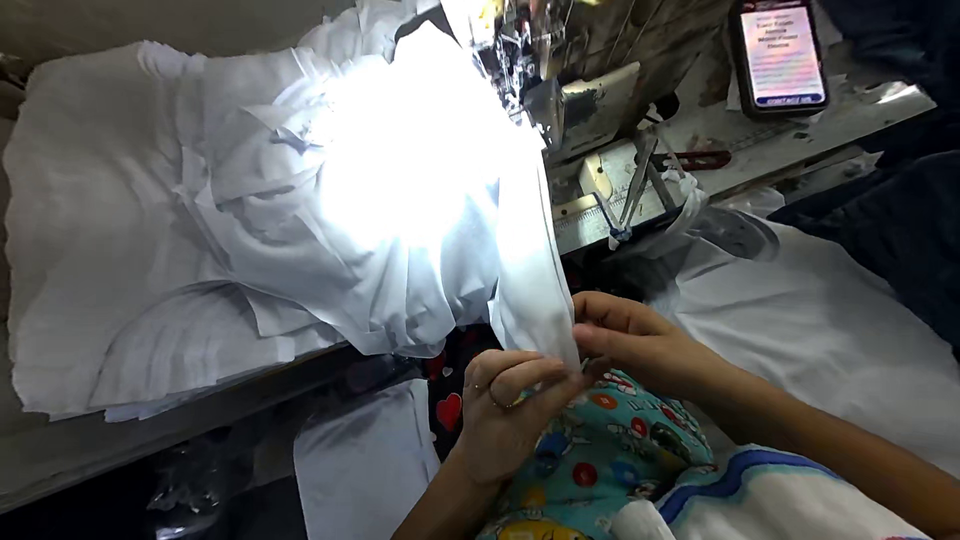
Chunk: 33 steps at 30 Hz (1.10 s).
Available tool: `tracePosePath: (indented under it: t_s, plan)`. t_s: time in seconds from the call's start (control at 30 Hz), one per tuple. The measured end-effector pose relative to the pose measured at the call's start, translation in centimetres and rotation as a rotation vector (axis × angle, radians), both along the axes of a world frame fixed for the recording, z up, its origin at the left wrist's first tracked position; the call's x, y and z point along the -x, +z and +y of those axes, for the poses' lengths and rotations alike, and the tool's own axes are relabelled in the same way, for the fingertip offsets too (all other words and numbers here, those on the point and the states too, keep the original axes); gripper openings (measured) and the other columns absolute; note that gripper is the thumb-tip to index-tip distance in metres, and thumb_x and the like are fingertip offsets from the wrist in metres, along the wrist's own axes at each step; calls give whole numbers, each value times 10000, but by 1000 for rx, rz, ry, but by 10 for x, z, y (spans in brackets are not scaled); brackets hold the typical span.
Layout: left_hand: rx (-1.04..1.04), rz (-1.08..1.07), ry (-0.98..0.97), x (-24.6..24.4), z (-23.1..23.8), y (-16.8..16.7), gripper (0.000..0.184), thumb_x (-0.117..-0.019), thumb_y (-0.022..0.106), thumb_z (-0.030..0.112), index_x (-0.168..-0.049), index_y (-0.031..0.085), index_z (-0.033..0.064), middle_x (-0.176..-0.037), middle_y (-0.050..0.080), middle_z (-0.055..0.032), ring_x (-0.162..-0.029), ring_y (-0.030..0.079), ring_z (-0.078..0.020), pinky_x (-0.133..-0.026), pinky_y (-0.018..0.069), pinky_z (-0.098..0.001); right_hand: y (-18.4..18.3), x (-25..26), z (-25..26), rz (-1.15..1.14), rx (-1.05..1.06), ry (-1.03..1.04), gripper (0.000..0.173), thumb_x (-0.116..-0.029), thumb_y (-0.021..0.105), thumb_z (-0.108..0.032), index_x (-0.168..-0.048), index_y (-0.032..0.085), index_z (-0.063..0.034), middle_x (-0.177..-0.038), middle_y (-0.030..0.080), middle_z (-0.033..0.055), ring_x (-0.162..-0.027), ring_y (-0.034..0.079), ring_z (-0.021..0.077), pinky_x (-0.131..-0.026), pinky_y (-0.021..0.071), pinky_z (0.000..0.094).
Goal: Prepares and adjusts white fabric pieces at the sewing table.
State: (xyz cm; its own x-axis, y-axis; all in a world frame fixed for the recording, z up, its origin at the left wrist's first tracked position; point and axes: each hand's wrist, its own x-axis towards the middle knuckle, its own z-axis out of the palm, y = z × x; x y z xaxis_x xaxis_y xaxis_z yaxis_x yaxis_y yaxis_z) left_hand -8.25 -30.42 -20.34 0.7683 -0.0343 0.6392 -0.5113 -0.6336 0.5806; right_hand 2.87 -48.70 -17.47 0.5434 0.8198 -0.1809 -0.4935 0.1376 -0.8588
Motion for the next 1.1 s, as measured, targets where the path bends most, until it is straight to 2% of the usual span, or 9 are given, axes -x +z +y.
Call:
tracePosePath:
  t_s: [0.1,0.17,0.3,0.37,0.6,0.77,0.83,0.9,1.1]
  plan:
    - [410,71,-191,-21,-5,22,231,-1086,491,285,-1070,671,140,-1030,658,65,-1033,611,-8,-936,486,-166,2,-37,20,-65,28,-42,517,-939,577,-653,-1168,560,-190,-888,704,-117,-743,688,10,-603,583,199]
    - [420,97,-329,-35,-10,31,218,-1083,500,251,-1032,648,98,-956,636,13,-935,608,-38,-871,491,-166,7,-63,37,-102,94,-108,668,-840,639,-741,-1189,522,-184,-892,704,-100,-751,686,9,-625,572,190]
    - [52,159,-364,-56,-13,13,126,-1008,624,137,-961,721,72,-875,710,-49,-818,647,-127,-779,521,-201,0,-96,63,-228,129,-265,208,-1031,552,-177,-1218,538,-87,-907,687,9,-777,680,66,-715,589,246]
    - [-101,185,-345,-66,-6,8,105,-988,641,109,-958,741,95,-893,735,-40,-796,662,-141,-731,529,-225,-9,-101,66,-276,162,-336,173,-1035,467,-60,-1171,575,-56,-860,668,9,-752,661,58,-705,577,244]
    - [-265,170,-346,-119,22,34,148,-979,623,68,-966,758,128,-884,720,-30,-759,636,-138,-669,498,-234,-22,-102,65,-329,86,-438,121,-1017,486,-64,-1001,602,-94,-757,605,-102,-676,592,-35,-650,518,146]
    - [-417,122,-281,-150,37,52,180,-954,610,40,-953,764,134,-875,712,-27,-729,633,-142,-631,491,-234,-30,-83,72,-211,133,-539,312,-1052,324,-56,-1242,520,95,-1043,674,-63,-966,628,-86,-916,523,148]
    - [-507,85,-219,-161,40,58,196,-938,600,20,-949,766,124,-891,724,-35,-784,673,-154,-697,526,-231,-33,-63,77,-172,141,-502,272,-1013,425,-40,-1224,521,102,-954,634,-76,-854,597,-100,-818,511,126]
    - [-623,8,-136,-172,41,63,228,-905,595,-28,-945,777,105,-920,754,-44,-867,725,-173,-763,556,-232,-46,-51,84,-269,56,-399,203,-1057,464,-188,-1040,618,-56,-795,622,-156,-713,564,-102,-687,491,124]
    - [-496,2,-47,-199,65,35,203,-994,600,89,-1094,774,117,-975,767,-48,-890,728,-138,-800,574,-250,-51,-46,93,-375,-25,-180,275,-1038,531,-132,-1271,554,13,-1003,678,-16,-785,626,-36,-676,545,169]
